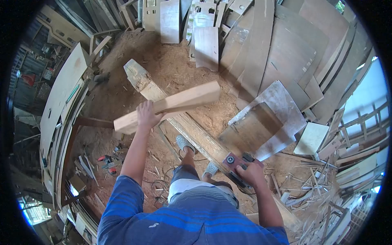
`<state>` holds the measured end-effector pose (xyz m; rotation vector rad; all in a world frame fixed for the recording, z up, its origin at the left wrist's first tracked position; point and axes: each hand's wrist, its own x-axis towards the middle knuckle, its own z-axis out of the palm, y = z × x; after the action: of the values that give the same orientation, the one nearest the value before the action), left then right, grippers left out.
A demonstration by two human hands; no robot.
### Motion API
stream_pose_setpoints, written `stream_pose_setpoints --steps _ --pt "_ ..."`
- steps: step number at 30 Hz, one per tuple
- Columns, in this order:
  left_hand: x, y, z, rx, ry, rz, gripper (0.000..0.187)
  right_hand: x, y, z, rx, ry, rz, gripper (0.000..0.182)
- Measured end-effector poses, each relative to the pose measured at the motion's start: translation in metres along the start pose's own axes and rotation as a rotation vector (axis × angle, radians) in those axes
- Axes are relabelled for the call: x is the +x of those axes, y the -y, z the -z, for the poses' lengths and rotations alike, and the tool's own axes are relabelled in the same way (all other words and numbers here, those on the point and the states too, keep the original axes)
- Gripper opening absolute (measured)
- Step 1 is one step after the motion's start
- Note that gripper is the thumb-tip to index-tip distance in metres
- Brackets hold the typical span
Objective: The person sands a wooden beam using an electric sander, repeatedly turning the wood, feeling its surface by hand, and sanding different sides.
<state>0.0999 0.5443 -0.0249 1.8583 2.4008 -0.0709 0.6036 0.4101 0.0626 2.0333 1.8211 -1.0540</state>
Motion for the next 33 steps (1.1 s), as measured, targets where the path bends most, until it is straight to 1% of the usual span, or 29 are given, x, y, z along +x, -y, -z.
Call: stream_pose_setpoints --steps 3,4,7,8,11,13,15,16,18,19,20,22,24,25,27,30,33 --pt "0.035 -0.026 -0.005 -0.037 0.022 -0.281 0.091 -0.001 0.007 0.001 -0.026 -0.023 -0.012 0.059" --pt "0.043 -0.022 -0.013 -0.099 0.015 -0.347 0.098 0.0 0.005 -0.003 -0.035 -0.036 -0.023 0.059" --pt "0.063 -0.017 -0.015 -0.127 0.073 -0.617 0.099 0.007 0.01 -0.003 0.001 -0.03 -0.073 0.059" --pt "0.071 -0.022 -0.016 -0.006 0.067 -0.702 0.099 0.006 0.013 -0.002 0.02 -0.013 -0.09 0.059" --pt "0.074 -0.068 -0.003 0.018 0.257 -0.799 0.103 0.013 0.021 0.003 0.111 0.087 -0.216 0.058" --pt "0.075 -0.108 0.014 0.051 0.511 -0.869 0.103 0.012 0.03 0.005 0.092 0.076 -0.238 0.058" --pt "0.083 -0.122 -0.023 -0.029 0.552 -0.89 0.097 0.012 0.03 0.006 0.054 0.03 -0.214 0.058" --pt "0.088 -0.129 -0.029 -0.067 0.57 -0.9 0.094 0.011 0.023 0.0 0.027 -0.005 -0.183 0.057" --pt "0.097 -0.14 -0.033 -0.014 0.579 -0.931 0.091 0.013 0.002 -0.018 0.011 -0.062 -0.151 0.056" --pt "0.096 -0.141 -0.034 0.014 0.592 -0.944 0.09 0.013 -0.001 -0.019 0.043 -0.037 -0.175 0.056" --pt "0.093 -0.142 -0.042 -0.031 0.56 -0.935 0.091 0.012 -0.003 -0.021 0.079 -0.012 -0.198 0.056" --pt "0.09 -0.142 -0.072 -0.12 0.48 -0.917 0.094 0.012 -0.004 -0.025 0.115 -0.005 -0.213 0.055" --pt "0.079 -0.139 -0.103 -0.22 0.226 -0.936 0.093 0.008 -0.008 -0.032 0.109 -0.039 -0.2 0.054" --pt "0.075 -0.139 -0.107 -0.272 0.101 -0.94 0.092 0.006 -0.009 -0.034 0.105 -0.087 -0.16 0.053" --pt "0.082 -0.132 -0.11 -0.314 0.119 -0.945 0.088 0.005 -0.012 -0.04 0.101 -0.177 -0.08 0.051" --pt "0.084 -0.105 -0.116 -0.342 0.217 -0.956 0.081 0.007 -0.026 -0.052 0.155 -0.171 -0.087 0.049" --pt "0.106 -0.071 -0.107 -0.325 0.271 -0.971 0.074 0.002 0.0 -0.029 0.116 -0.124 -0.104 0.049"
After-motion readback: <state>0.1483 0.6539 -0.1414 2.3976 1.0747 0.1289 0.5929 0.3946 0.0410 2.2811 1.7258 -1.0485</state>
